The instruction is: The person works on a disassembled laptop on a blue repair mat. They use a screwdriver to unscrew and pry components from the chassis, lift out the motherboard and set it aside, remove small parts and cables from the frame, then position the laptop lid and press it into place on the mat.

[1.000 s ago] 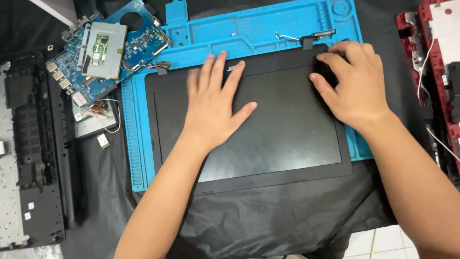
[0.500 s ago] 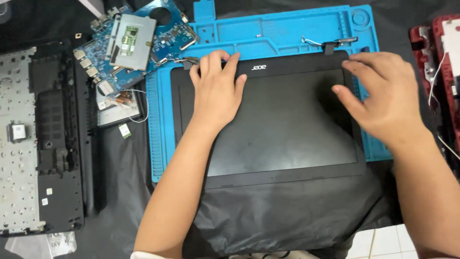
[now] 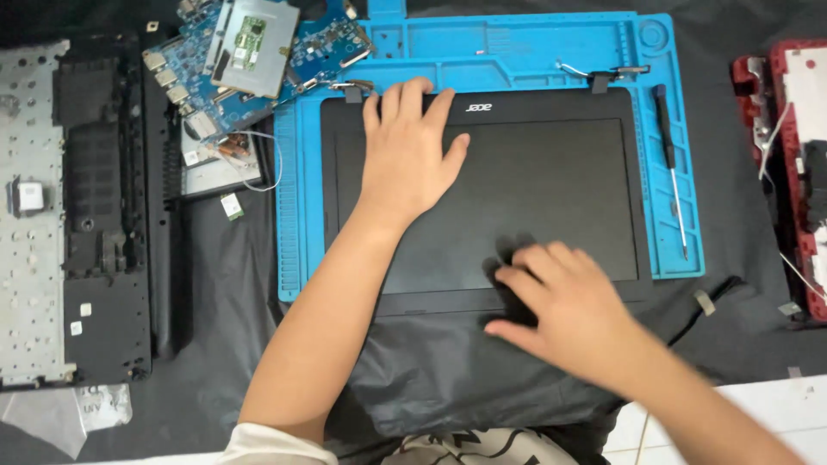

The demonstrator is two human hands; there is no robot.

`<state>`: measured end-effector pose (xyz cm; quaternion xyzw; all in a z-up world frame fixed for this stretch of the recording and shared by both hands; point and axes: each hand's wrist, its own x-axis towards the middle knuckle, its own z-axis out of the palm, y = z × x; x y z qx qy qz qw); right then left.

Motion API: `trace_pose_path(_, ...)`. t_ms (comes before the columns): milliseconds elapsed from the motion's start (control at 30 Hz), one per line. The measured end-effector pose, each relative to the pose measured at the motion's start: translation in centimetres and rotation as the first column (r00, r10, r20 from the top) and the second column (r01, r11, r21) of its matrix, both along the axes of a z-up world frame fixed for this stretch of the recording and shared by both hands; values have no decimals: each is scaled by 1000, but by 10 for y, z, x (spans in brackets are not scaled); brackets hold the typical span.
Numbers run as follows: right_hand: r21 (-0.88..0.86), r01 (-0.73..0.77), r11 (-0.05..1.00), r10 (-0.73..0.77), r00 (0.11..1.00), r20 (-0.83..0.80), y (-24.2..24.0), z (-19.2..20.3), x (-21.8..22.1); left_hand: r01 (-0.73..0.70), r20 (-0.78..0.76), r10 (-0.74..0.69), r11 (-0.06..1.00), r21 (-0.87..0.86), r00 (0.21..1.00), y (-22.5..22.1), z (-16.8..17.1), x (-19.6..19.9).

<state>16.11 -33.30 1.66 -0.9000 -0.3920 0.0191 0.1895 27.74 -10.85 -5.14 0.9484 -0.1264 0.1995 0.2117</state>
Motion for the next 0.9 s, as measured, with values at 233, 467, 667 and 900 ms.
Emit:
trace_pose_path(233,30,195,980,-193,978,-74,7,-10,-13,-16,-38,17,999,35,999,-22,7,-21)
trace_pose_path(467,-140,129,982,-152,973,-175,15,3,-6,191,-228,-164,977,99,960,-37,7,-36)
trace_pose_path(667,-218,83,972,-104,990,-91,17,0,-8,176,-221,-142,974,145,965,-36,5,-33)
trace_pose_path(900,-118,117,986,-133,981,-144,15,1,-9,172,-269,-118,967,187,956,-38,8,-31)
